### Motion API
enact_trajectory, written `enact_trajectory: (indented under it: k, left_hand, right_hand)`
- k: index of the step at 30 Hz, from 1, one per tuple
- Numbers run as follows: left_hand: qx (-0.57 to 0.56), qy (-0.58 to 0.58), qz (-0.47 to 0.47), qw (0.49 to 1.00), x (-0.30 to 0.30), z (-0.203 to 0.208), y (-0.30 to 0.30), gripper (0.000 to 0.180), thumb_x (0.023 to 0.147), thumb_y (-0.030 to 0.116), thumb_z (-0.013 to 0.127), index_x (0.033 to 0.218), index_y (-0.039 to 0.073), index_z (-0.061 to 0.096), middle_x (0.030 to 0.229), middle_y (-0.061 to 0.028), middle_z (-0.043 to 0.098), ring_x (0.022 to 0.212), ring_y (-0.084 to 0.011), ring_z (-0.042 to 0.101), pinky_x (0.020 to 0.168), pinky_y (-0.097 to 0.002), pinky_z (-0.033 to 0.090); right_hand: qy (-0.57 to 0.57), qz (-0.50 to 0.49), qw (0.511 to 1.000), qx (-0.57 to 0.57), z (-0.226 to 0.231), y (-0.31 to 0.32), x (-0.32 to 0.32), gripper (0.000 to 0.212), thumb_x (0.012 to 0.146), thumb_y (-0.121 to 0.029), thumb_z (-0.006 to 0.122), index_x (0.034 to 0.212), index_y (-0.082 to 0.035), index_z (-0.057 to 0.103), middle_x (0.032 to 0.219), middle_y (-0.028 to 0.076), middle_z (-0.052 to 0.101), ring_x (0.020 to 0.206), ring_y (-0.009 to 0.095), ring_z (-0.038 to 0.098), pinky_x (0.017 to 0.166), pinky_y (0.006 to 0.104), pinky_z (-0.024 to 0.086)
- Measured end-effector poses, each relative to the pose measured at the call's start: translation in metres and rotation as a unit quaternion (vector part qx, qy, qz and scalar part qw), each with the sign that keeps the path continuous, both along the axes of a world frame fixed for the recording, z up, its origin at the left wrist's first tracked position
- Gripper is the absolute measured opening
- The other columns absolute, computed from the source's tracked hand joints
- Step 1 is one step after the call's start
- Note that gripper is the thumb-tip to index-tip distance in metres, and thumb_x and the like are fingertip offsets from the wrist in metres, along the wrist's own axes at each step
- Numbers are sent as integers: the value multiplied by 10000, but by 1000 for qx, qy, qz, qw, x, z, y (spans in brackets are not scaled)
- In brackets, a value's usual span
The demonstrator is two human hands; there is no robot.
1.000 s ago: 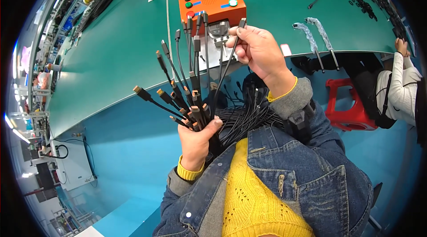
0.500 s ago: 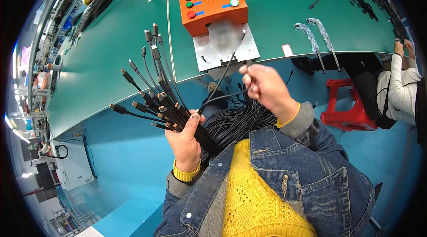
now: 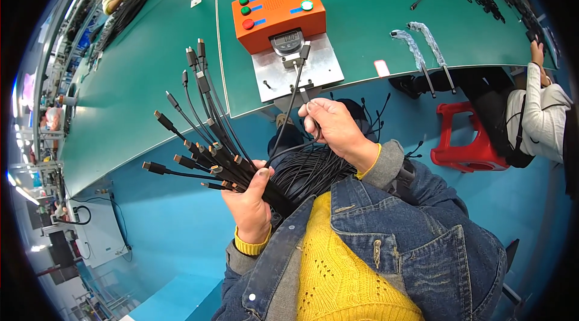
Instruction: The person holds a bundle of cables and repeatedly inserts the connector of each cable into a testing machine, pulling it to test the strength of the connection. After each test, the person removes the cable and selects the next one from the bundle to repeat the process.
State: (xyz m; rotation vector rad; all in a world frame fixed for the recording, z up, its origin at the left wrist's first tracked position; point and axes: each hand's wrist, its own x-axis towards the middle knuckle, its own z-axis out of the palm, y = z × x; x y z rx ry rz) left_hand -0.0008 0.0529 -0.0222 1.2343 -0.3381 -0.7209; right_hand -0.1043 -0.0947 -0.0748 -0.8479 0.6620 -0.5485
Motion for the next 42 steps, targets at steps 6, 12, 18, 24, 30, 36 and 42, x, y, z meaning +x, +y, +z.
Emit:
enact_trajectory:
  k: [6, 12, 18, 24, 30, 36, 42]
  left_hand:
    - [10, -6, -12, 1000, 1, -2, 0, 257, 707, -95, 575, 947, -26, 514, 794, -102, 593, 668, -174, 587, 647, -305, 511]
    - [13, -6, -3, 1000, 0, 0, -1, 255, 705, -99, 570, 943, -28, 512, 791, -105, 592, 663, -177, 588, 643, -302, 511]
    - [13, -6, -10, 1000, -2, 1, 1, 250, 708, -104, 559, 941, -27, 511, 789, -101, 591, 657, -174, 589, 638, -294, 510]
    - [15, -15, -22, 1000, -2, 2, 1, 233, 708, -107, 557, 923, -29, 514, 787, -98, 591, 657, -169, 589, 640, -288, 510]
    - [53, -15, -19, 998, -4, 5, 1, 204, 697, -61, 571, 884, -1, 516, 785, -81, 568, 653, -175, 567, 623, -286, 471]
    - [47, -16, -24, 998, -4, 6, 0, 213, 693, -61, 573, 889, -5, 511, 783, -81, 569, 646, -176, 568, 622, -287, 470]
    - [41, -24, -45, 998, -9, 9, -3, 226, 696, -81, 564, 902, -9, 505, 784, -84, 570, 652, -170, 572, 629, -283, 479]
  right_hand:
    - [54, -28, 993, -104, 1, 0, 3, 230, 888, -182, 402, 816, -11, 537, 577, 4, 516, 442, 36, 405, 402, 164, 329]
    - [50, -41, 990, -122, -1, -5, 12, 217, 875, -158, 415, 806, 0, 547, 578, 30, 550, 451, 49, 442, 408, 171, 348]
    - [57, -42, 990, -123, 2, -5, 10, 216, 873, -157, 414, 810, 1, 548, 579, 36, 554, 451, 50, 443, 408, 173, 350]
    - [53, -33, 992, -110, 3, -5, 9, 221, 874, -162, 412, 814, 1, 549, 582, 34, 555, 451, 48, 442, 406, 172, 348]
    - [36, -33, 993, -109, 4, -3, 9, 229, 876, -168, 406, 815, 2, 547, 584, 33, 558, 437, 46, 435, 398, 171, 343]
    - [30, -38, 994, -103, 6, -4, 9, 233, 870, -171, 415, 787, -1, 551, 581, 36, 557, 430, 53, 444, 391, 176, 344]
    - [267, 104, 906, -311, 32, -19, -14, 232, 852, -173, 441, 756, 0, 563, 594, 48, 569, 435, 68, 459, 400, 192, 355]
